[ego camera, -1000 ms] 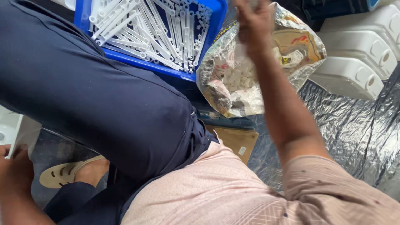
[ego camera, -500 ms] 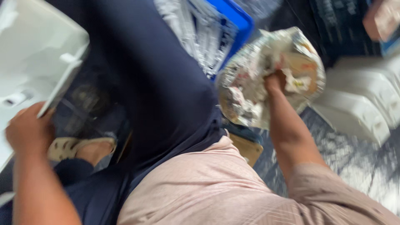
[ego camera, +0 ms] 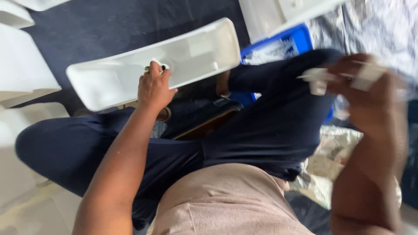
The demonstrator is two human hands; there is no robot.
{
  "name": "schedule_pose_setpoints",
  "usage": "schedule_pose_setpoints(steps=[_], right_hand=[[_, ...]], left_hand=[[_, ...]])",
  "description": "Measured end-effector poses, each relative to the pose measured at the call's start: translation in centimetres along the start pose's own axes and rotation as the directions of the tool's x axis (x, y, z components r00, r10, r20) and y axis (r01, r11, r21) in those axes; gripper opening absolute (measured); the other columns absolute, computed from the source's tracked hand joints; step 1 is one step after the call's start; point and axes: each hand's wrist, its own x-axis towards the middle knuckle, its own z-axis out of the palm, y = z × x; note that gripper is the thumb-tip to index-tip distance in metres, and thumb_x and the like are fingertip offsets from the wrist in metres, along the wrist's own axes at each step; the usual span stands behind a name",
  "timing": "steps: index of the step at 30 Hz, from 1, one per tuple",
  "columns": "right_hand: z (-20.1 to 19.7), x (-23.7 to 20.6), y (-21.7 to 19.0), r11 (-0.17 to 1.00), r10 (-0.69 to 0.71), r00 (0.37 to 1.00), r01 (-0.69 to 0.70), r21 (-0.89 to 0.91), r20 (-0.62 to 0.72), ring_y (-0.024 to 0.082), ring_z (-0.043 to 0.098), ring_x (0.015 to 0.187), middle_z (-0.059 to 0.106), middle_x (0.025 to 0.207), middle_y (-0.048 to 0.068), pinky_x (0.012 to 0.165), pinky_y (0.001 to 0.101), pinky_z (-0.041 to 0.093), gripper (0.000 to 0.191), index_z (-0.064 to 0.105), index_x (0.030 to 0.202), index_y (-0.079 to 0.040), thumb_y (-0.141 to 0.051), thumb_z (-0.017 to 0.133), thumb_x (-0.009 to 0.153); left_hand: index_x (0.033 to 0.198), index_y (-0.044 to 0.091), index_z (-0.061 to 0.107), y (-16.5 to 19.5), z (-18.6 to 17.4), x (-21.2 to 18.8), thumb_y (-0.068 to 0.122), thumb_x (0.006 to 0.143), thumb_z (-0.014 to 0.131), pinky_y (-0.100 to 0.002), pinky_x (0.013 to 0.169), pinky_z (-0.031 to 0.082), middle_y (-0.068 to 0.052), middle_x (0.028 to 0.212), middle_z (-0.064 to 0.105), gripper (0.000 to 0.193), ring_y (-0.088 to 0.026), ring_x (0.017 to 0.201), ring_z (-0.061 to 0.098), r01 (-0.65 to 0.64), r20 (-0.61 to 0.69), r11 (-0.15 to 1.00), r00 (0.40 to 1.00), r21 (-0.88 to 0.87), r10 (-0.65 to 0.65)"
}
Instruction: The person sits cross-legged on the floor and assembles white plastic components by inserting small white plastic rods into holes on a rectangular white plastic part. The person repeatedly picks up rods from a blue crate and inserts them into the part, then places the assembled unit aside.
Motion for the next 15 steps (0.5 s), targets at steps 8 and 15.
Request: schedule_pose_setpoints(steps=[8, 15], right_hand=[[20.2, 16.8, -9.0, 0.996, 0.061, 0.877, -0.023, -0.086, 0.477, 0.024, 0.07, 0.072, 0.072, 0.082, 0.013, 0.064, 0.0374, 0.051, 0.021, 0.066, 0.115, -0.003, -0.019, 0.062, 0.102], [24.2, 20.2, -9.0, 0.985, 0.171, 0.746, -0.141, -0.098, 0.644, 0.02, 0.072, 0.066, 0.07, 0.08, 0.012, 0.06, 0.0379, 0.056, 0.025, 0.06, 0.105, -0.002, -0.024, 0.066, 0.096]], left_hand=[[0.114, 0.021, 0.072, -1.7, -4.6, 0.6, 0.02, 0.076, 0.08, -0.057, 0.122, 0.024, -0.004, 0.172, 0.004, 0.039, -0.029, 0.157, 0.011, -0.05, 0.12, 0.998, 0.992, 0.038, 0.045], [0.114, 0.013, 0.072, -3.2, -6.2, 0.6, 0.008, 0.073, 0.075, -0.049, 0.117, 0.037, -0.006, 0.165, 0.022, 0.041, -0.029, 0.15, 0.032, 0.007, 0.102, 0.999, 0.995, -0.051, -0.002]])
